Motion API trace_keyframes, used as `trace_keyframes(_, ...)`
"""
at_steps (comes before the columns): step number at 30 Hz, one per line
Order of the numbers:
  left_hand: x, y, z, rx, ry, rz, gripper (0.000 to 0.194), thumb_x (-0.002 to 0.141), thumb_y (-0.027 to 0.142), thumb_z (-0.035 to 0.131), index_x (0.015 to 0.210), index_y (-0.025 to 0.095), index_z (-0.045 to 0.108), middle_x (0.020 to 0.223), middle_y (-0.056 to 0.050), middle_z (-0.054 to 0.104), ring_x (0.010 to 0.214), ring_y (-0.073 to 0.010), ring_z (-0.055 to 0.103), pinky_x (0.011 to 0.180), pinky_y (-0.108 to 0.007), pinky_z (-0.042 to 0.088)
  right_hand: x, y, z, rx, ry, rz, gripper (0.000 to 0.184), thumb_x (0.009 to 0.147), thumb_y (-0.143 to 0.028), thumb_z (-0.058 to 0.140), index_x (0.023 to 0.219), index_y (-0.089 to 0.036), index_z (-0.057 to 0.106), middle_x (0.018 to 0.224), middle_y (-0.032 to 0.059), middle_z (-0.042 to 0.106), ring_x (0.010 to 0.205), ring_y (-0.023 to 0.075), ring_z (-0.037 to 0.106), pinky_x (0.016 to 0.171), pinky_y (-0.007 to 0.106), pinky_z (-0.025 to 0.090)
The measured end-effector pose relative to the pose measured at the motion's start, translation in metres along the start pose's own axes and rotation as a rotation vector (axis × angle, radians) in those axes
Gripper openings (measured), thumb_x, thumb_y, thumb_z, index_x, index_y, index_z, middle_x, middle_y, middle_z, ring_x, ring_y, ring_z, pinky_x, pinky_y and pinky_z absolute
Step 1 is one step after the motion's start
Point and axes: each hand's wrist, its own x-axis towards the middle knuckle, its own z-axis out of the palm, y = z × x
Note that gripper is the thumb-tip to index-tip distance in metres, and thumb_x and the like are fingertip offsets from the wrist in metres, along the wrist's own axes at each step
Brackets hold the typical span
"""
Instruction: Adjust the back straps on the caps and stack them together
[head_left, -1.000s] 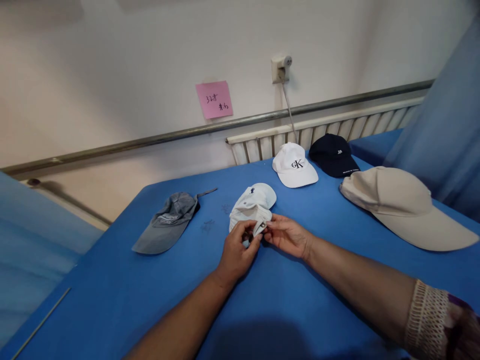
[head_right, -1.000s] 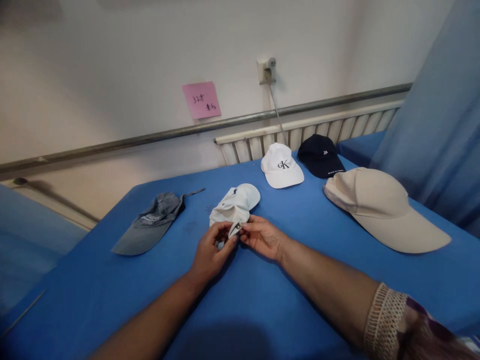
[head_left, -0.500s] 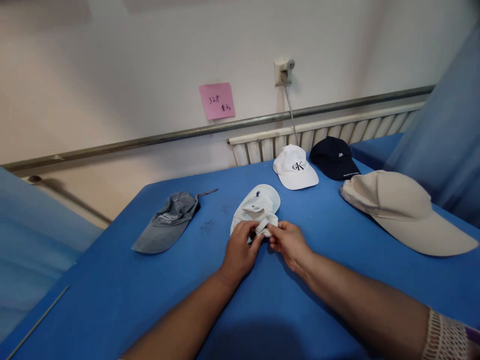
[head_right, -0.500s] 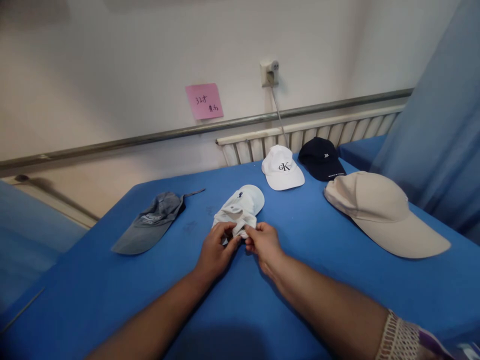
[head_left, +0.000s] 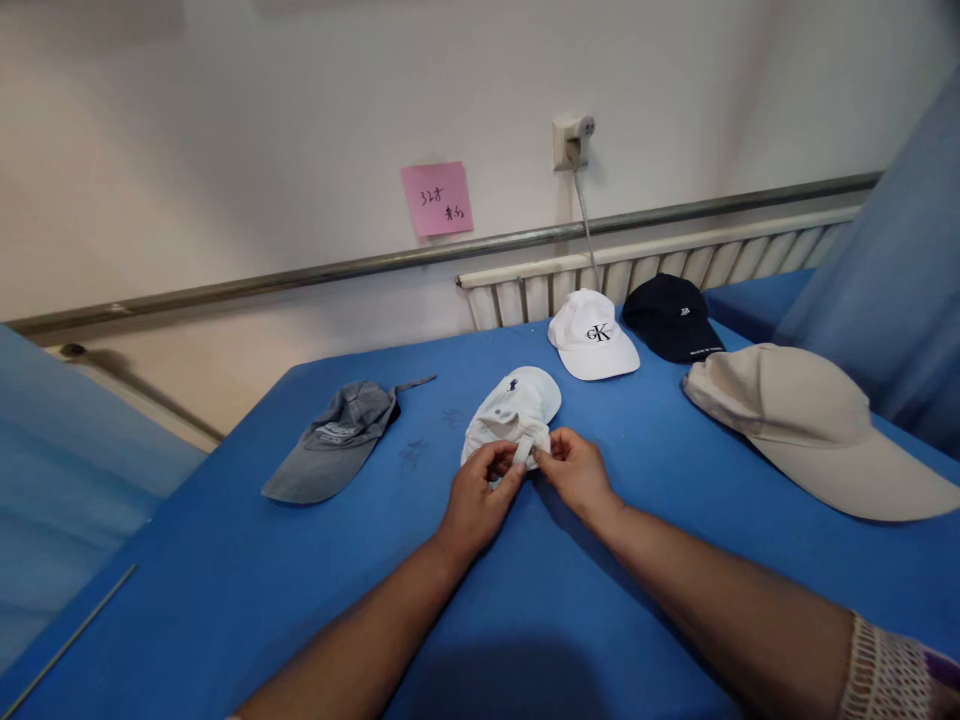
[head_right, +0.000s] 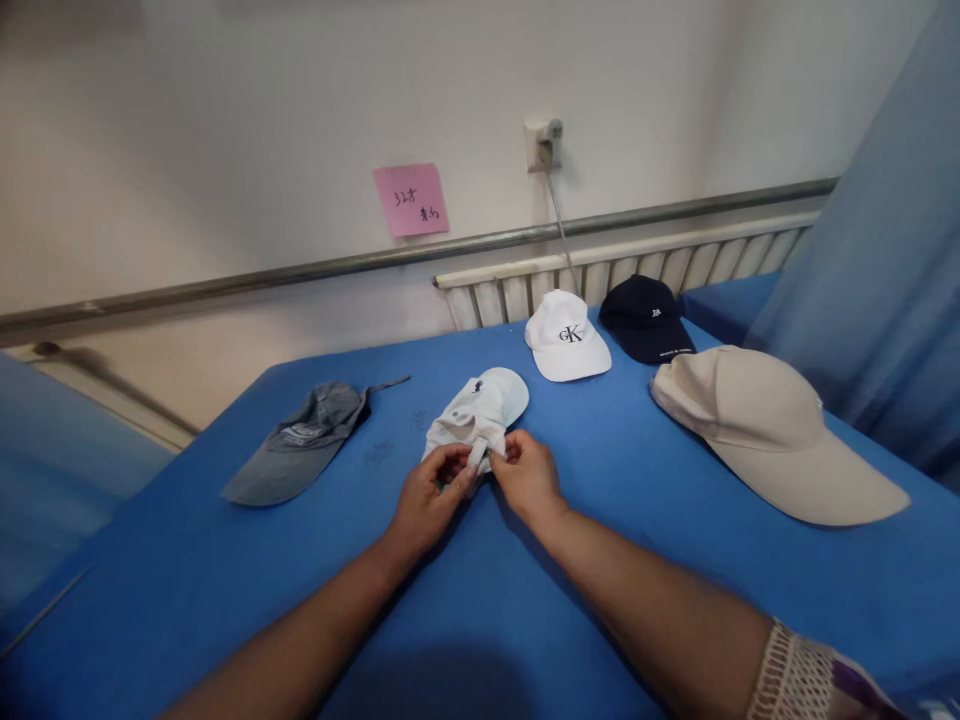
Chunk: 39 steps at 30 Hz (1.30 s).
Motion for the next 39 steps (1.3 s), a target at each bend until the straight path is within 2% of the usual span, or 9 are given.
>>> trace_keyframes(5,0.006,0.001,-0.002,-0.197,-0.023,-0.106,0.024,0.080,0.040,0.062,0.082,0.016,0.068,0.078,-0.003,0.064,0.072,-0.0158,0.057,0.066,-0.026,0.046,-0.002,0.001,0.003,0.043,-0.005,-0.029,0.018,0.069,-0.035,0.066,0.070,-0.019,0.058,0.061,-0.0010,0.061,0.053,0.0120,0.050,0.050,0.023,0.037)
trace_keyframes(13,0.006,0.008,-0.008,-0.301,-0.027,-0.156,0.021,0.071,0.036,0.068,0.062,0.017,0.067,0.097,-0.008,0.065,0.085,-0.0192,0.059,0.075,-0.029,0.045,-0.009,-0.008,0.004,0.282,-0.073,-0.018,0.024,0.069,-0.036,0.070,0.083,-0.017,0.064,0.076,0.0025,0.068,0.065,0.0142,0.058,0.062,0.026,0.044)
trace_keyframes(18,0.005,0.005,-0.004,-0.281,0.034,-0.167,0.025,0.069,0.034,0.070,0.054,0.017,0.060,0.095,-0.007,0.065,0.087,-0.0197,0.060,0.079,-0.030,0.044,-0.013,-0.009,0.006,0.188,-0.028,-0.053,0.021,0.070,-0.034,0.069,0.080,-0.017,0.063,0.070,-0.0002,0.064,0.059,0.0118,0.052,0.057,0.025,0.041)
trace_keyframes(22,0.003,0.005,-0.002,-0.208,0.146,-0.130,0.026,0.068,0.030,0.069,0.051,0.017,0.054,0.093,-0.007,0.065,0.091,-0.0197,0.060,0.085,-0.031,0.044,-0.015,-0.009,0.007,0.186,-0.035,-0.066,0.019,0.071,-0.034,0.068,0.080,-0.018,0.061,0.070,-0.0002,0.063,0.060,0.0119,0.052,0.058,0.025,0.042)
trace_keyframes(25,0.002,0.008,-0.003,-0.152,0.163,-0.089,0.024,0.069,0.028,0.067,0.052,0.018,0.055,0.092,-0.006,0.065,0.090,-0.0196,0.060,0.086,-0.031,0.043,-0.017,-0.010,0.008,0.170,-0.052,-0.083,0.017,0.073,-0.033,0.067,0.080,-0.018,0.061,0.070,-0.0010,0.062,0.060,0.0116,0.052,0.058,0.024,0.042)
trace_keyframes(28,0.002,0.012,-0.004,-0.168,0.155,-0.103,0.023,0.067,0.026,0.066,0.050,0.018,0.054,0.090,-0.006,0.066,0.088,-0.0197,0.061,0.082,-0.030,0.044,-0.019,-0.010,0.008,0.150,-0.068,-0.090,0.017,0.074,-0.033,0.066,0.082,-0.019,0.061,0.072,-0.0009,0.062,0.060,0.0120,0.052,0.058,0.024,0.043)
trace_keyframes(31,0.002,0.014,-0.004,-0.267,0.141,-0.194,0.023,0.065,0.025,0.065,0.048,0.017,0.052,0.088,-0.006,0.067,0.081,-0.0182,0.061,0.071,-0.028,0.045,-0.019,-0.010,0.007,0.135,-0.081,-0.106,0.016,0.075,-0.032,0.065,0.085,-0.020,0.062,0.075,-0.0002,0.063,0.062,0.0127,0.053,0.059,0.025,0.043)
trace_keyframes(35,0.001,0.015,-0.002,-0.413,0.128,-0.306,0.024,0.062,0.028,0.066,0.048,0.017,0.050,0.073,-0.004,0.064,0.061,-0.0130,0.054,0.055,-0.024,0.040,-0.020,-0.012,0.005,0.109,-0.095,-0.166,0.014,0.076,-0.028,0.064,0.087,-0.020,0.063,0.077,0.0011,0.064,0.066,0.0139,0.054,0.063,0.026,0.044)
trace_keyframes(39,0.000,0.016,-0.001,-0.462,0.164,-0.359,0.027,0.062,0.030,0.068,0.049,0.017,0.049,0.060,0.000,0.056,0.052,-0.0099,0.046,0.049,-0.022,0.036,-0.022,-0.015,0.003,0.053,-0.128,-0.262,0.008,0.076,-0.025,0.063,0.083,-0.021,0.064,0.077,0.0007,0.061,0.068,0.0137,0.054,0.065,0.027,0.044)
